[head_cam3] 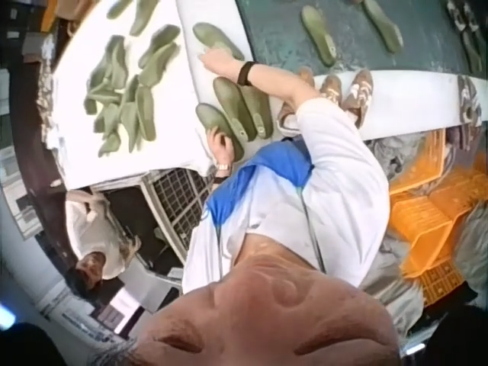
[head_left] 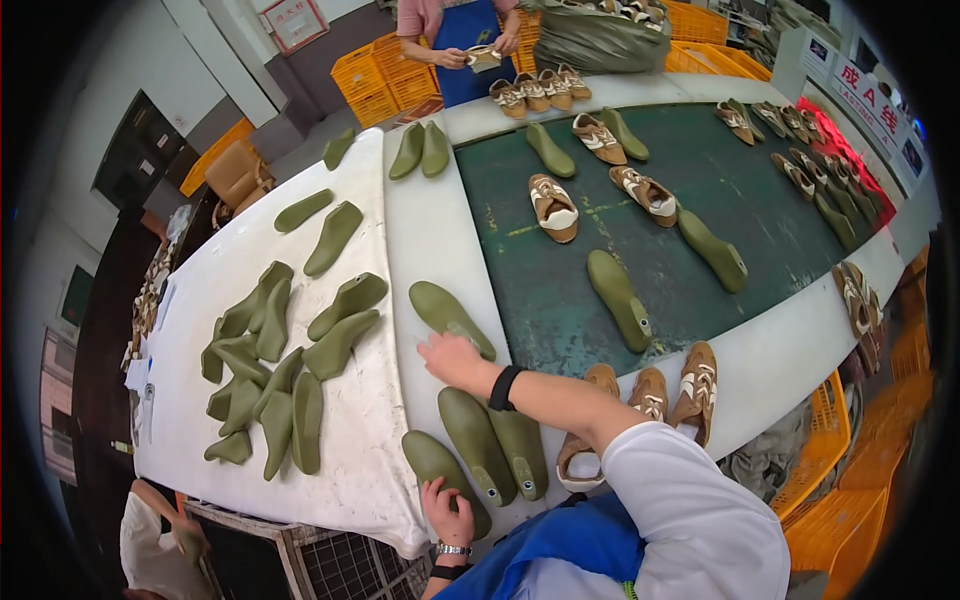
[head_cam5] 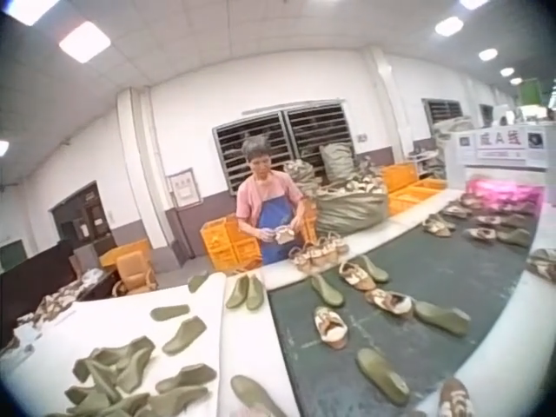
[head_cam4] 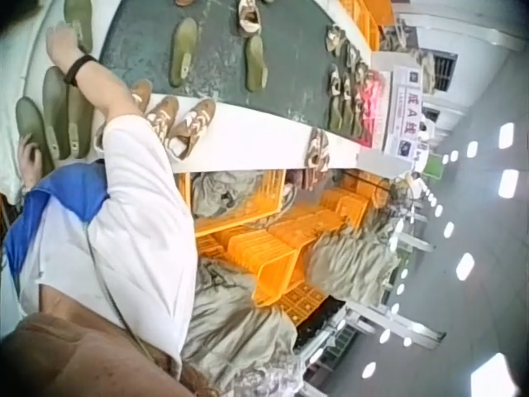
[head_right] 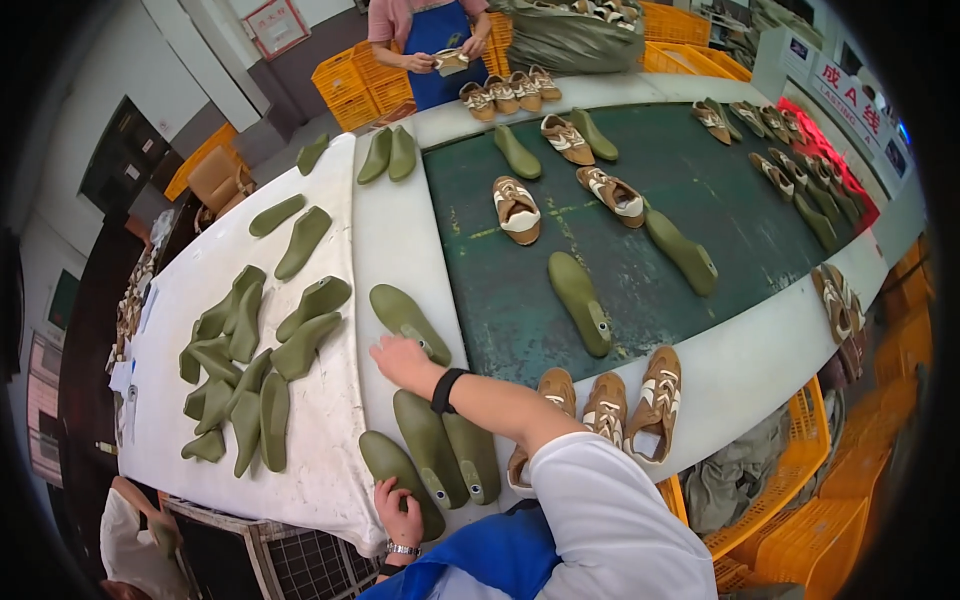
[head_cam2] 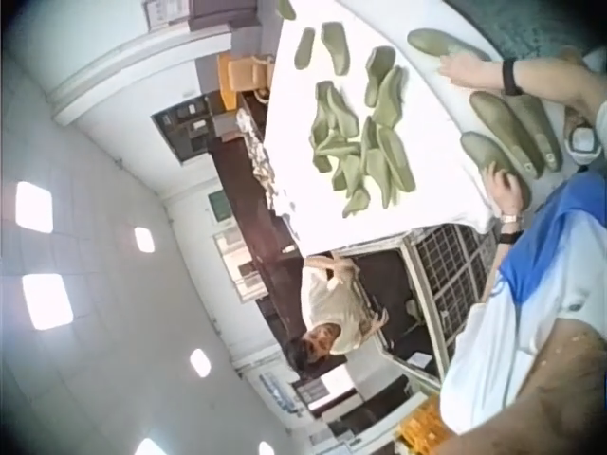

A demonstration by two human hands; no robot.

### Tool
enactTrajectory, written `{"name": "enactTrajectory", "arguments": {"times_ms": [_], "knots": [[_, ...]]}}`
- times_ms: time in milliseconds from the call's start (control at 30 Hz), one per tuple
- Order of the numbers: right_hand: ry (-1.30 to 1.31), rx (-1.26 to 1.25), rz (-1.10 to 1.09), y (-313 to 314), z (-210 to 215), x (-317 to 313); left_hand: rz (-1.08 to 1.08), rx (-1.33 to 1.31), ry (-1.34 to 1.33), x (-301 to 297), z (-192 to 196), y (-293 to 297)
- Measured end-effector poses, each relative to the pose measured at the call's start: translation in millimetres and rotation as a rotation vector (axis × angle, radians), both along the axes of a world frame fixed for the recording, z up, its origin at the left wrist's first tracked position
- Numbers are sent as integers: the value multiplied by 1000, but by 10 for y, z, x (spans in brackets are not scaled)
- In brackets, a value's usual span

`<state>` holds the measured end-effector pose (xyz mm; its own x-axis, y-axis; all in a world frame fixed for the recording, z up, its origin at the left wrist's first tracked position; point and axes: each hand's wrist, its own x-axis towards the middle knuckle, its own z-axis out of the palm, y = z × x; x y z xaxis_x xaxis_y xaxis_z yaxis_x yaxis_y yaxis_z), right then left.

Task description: Sorting and arranging shoes and shoe lasts on a conveyor belt and work table.

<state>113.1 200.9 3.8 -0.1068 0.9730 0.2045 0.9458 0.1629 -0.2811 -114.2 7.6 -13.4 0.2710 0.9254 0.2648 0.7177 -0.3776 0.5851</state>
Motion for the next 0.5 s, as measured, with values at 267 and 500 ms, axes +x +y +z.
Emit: {"name": "enactTrajectory", "arguments": {"times_ms": [267,500], "knots": [[-254,175,-369,377,-1,400,-3,-18,-59,-43,-10,-5],[-27,-168,-480,355,-192,749,-4,-8,-62,-58,-54,36]]}}
